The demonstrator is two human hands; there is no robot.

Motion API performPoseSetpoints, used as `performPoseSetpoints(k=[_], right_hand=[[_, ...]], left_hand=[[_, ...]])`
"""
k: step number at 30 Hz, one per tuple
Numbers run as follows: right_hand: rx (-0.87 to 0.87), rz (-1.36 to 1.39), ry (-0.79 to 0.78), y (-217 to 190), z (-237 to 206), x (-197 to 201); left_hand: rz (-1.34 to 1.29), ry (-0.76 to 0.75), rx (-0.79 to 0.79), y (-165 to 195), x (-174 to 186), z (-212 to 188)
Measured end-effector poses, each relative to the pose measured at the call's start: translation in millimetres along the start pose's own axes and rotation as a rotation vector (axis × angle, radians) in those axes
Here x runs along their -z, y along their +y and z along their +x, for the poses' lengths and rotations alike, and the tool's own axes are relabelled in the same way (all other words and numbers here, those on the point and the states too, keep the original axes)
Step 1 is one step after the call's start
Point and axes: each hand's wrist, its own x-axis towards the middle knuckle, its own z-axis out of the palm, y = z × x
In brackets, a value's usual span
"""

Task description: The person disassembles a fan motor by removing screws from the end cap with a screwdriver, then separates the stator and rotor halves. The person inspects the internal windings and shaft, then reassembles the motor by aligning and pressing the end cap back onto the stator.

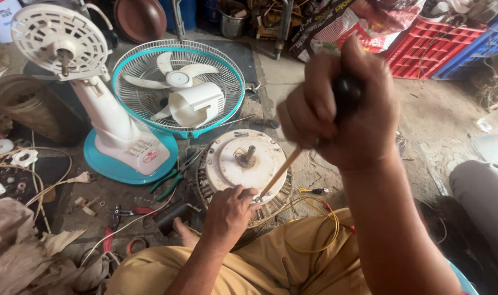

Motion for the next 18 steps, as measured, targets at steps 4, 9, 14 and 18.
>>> performPoseSetpoints(k=[4,9,14,18], right_hand=[[0.003,-0.077,0.193,-2,0,-8],[-0.164,0.027,0.192,-17,5,-10],[-0.033,-0.202,0.312,-8,3,-15],[-0.125,0.023,0.197,-6,1,-4]], left_hand=[[-0.019,0.052,-0.029,1,2,0],[-0.026,0.01,-0.026,2,3,-4],[-0.004,0.02,0.017,1,9,-2],[-0.037,0.041,0.068,2,9,0]])
